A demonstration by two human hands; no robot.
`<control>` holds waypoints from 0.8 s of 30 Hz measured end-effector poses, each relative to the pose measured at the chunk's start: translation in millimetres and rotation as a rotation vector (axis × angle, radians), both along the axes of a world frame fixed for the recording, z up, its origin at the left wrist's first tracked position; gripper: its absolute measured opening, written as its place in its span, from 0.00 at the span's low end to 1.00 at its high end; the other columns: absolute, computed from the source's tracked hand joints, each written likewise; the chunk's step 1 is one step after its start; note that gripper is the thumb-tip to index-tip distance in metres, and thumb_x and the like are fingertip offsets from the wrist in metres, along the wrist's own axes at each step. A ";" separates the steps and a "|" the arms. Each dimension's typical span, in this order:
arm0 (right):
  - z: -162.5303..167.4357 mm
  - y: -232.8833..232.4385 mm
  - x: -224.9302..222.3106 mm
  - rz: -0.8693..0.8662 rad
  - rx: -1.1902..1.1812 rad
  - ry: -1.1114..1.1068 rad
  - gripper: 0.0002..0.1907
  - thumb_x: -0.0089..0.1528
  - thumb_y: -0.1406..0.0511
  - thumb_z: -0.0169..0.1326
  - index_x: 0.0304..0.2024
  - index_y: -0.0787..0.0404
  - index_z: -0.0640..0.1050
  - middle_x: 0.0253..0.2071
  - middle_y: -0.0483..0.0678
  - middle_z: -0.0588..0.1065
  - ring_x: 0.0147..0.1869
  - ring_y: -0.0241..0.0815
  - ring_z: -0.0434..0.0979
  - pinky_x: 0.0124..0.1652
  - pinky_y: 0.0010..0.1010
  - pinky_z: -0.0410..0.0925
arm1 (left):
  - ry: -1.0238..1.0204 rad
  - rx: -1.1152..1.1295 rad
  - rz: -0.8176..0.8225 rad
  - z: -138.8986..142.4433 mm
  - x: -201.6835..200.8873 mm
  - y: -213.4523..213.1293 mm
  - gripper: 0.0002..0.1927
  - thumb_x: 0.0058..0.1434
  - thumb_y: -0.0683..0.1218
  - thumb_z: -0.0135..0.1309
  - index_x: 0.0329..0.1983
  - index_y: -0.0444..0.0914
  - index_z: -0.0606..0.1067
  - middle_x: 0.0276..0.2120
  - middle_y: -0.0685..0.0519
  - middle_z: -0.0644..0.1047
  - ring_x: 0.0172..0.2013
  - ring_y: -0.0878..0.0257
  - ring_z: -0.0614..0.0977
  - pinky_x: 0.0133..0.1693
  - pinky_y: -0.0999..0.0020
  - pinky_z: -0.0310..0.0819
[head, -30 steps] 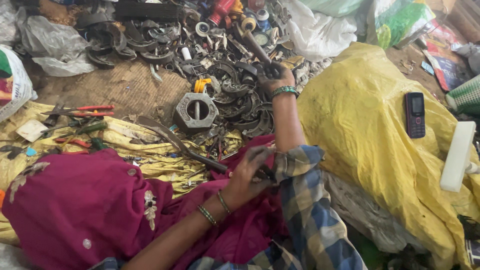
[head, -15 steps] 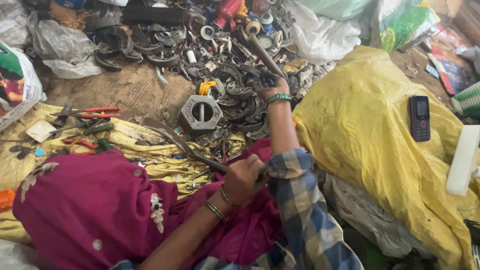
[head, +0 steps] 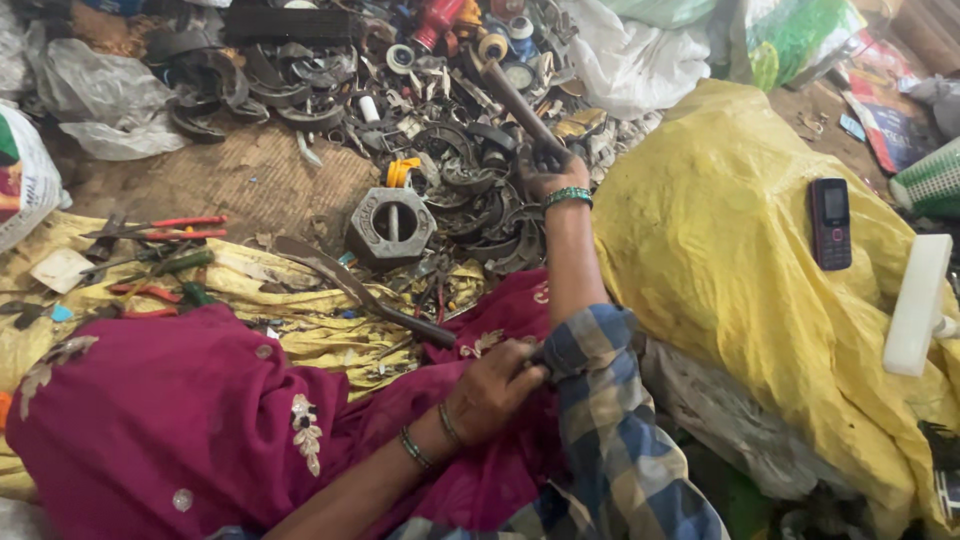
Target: The person sits on the floor and uses a hammer and metal rod to repeatedly strike a metal part held in a vise. They adjust the part and continue striking it throughout the clip.
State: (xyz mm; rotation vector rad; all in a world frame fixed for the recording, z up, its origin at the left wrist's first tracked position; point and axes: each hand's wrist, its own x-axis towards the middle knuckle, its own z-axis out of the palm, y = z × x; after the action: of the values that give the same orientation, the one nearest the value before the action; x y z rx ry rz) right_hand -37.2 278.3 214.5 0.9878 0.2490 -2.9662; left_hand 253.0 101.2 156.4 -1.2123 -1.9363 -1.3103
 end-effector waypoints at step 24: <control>-103.3 -115.2 43.1 0.243 2.443 0.430 0.18 0.58 0.64 0.58 0.49 0.64 0.78 0.50 0.61 0.77 0.52 0.58 0.77 0.51 0.45 0.70 | -0.347 0.079 0.123 36.8 0.3 -2.9 0.14 0.71 0.48 0.54 0.56 0.39 0.75 0.46 0.44 0.79 0.41 0.46 0.84 0.42 0.56 0.80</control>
State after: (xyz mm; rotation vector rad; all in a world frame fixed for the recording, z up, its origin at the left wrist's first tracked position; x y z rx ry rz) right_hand 5.9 163.0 111.2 -0.2172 3.4238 -1.0231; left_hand 253.3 98.3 193.1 -0.8554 -2.1320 -1.5966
